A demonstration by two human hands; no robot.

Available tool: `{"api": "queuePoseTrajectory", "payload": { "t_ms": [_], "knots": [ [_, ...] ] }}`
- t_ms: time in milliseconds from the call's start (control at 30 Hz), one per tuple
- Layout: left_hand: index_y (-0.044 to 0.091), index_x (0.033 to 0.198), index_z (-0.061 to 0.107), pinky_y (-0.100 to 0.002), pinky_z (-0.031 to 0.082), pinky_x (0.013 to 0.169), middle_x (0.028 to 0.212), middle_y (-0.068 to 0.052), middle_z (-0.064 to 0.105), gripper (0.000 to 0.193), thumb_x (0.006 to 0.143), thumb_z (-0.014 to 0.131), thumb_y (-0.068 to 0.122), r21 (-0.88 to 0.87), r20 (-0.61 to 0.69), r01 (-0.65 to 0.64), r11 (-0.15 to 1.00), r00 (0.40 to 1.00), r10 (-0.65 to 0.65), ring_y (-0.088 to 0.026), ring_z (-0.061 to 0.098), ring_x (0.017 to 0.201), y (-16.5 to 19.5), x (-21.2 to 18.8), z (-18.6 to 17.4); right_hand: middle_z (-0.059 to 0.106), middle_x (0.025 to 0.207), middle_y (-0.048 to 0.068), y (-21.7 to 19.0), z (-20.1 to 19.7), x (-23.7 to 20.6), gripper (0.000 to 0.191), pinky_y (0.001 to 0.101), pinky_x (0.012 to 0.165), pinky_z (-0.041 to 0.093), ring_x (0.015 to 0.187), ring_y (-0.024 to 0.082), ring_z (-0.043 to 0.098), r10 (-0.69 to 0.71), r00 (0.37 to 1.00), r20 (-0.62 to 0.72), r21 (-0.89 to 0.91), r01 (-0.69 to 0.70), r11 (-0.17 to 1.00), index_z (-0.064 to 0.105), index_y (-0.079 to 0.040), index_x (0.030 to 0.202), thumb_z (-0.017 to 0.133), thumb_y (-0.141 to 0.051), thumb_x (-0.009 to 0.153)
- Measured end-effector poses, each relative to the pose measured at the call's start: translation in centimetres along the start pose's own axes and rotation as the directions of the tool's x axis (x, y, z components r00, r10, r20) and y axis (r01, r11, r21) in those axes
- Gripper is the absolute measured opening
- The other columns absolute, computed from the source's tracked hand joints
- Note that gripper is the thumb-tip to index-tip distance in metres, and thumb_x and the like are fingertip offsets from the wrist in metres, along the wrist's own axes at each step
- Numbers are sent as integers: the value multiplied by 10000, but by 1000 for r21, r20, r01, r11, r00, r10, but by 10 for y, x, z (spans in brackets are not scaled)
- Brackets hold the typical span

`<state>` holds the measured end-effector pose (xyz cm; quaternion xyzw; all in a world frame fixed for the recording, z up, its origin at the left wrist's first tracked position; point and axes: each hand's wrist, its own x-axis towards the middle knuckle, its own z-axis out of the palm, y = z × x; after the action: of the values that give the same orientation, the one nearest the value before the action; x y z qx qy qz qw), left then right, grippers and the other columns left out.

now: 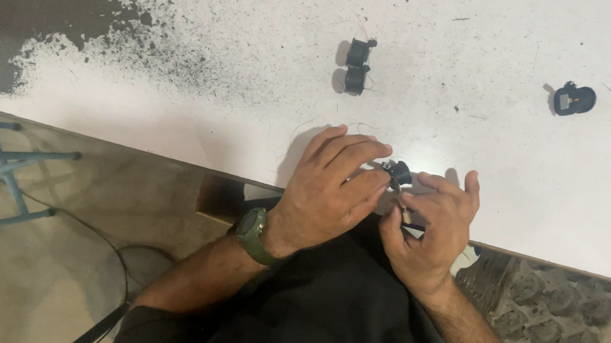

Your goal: The person sits at a white workbench assembling small black plastic clamp-like components. They pick up a plastic body, insert a small metal fitting into it by hand, press the parts together, and place the finished assembly on the table, repeating this with successive parts.

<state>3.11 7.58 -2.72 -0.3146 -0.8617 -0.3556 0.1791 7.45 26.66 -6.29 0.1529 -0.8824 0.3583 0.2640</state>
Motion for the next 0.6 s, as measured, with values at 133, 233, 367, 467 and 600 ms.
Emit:
{"api": "queuePoseTrajectory", "payload": {
  "t_ms": [133,233,367,467,600],
  "knots": [
    [92,1087,695,-505,429,1170,1346,-66,601,195,913,780,119,8,20,-22,1000,1000,22,-245,570,1296,-2,0,0,649,952,65,0,-2,2,314,603,1283,251,1178,290,655,-4,1000,22,-2,4,1000,604,-86,1024,775,40,793],
    [83,1097,694,-505,443,1163,1360,-80,595,200,918,773,124,30,50,-47,998,998,46,-265,562,1314,-2,-3,-1,648,942,54,0,-2,2,323,593,1284,240,1169,286,665,-7,999,32,4,7,1000,602,-88,1032,783,39,795],
    [101,1133,708,-497,449,1168,1396,-85,588,218,934,770,163,160,91,-119,980,990,106,-278,548,1343,-1,-5,1,655,945,45,2,-2,3,325,578,1295,226,1169,281,672,-18,999,41,17,17,1000,590,-93,1037,791,38,818],
    [96,1132,707,-498,450,1168,1406,-87,583,219,945,783,182,92,73,-115,989,991,109,-275,547,1344,0,-4,2,662,954,50,2,-2,4,326,582,1289,218,1162,285,670,-24,998,54,24,23,999,587,-91,1037,793,31,816],
    [112,1100,711,-502,445,1150,1379,-78,586,169,958,773,178,78,15,-45,996,999,44,-268,549,1322,3,1,4,657,944,49,2,-2,5,324,591,1287,217,1152,281,669,-16,998,56,27,14,1000,592,-89,1032,791,27,804]
  ]
}}
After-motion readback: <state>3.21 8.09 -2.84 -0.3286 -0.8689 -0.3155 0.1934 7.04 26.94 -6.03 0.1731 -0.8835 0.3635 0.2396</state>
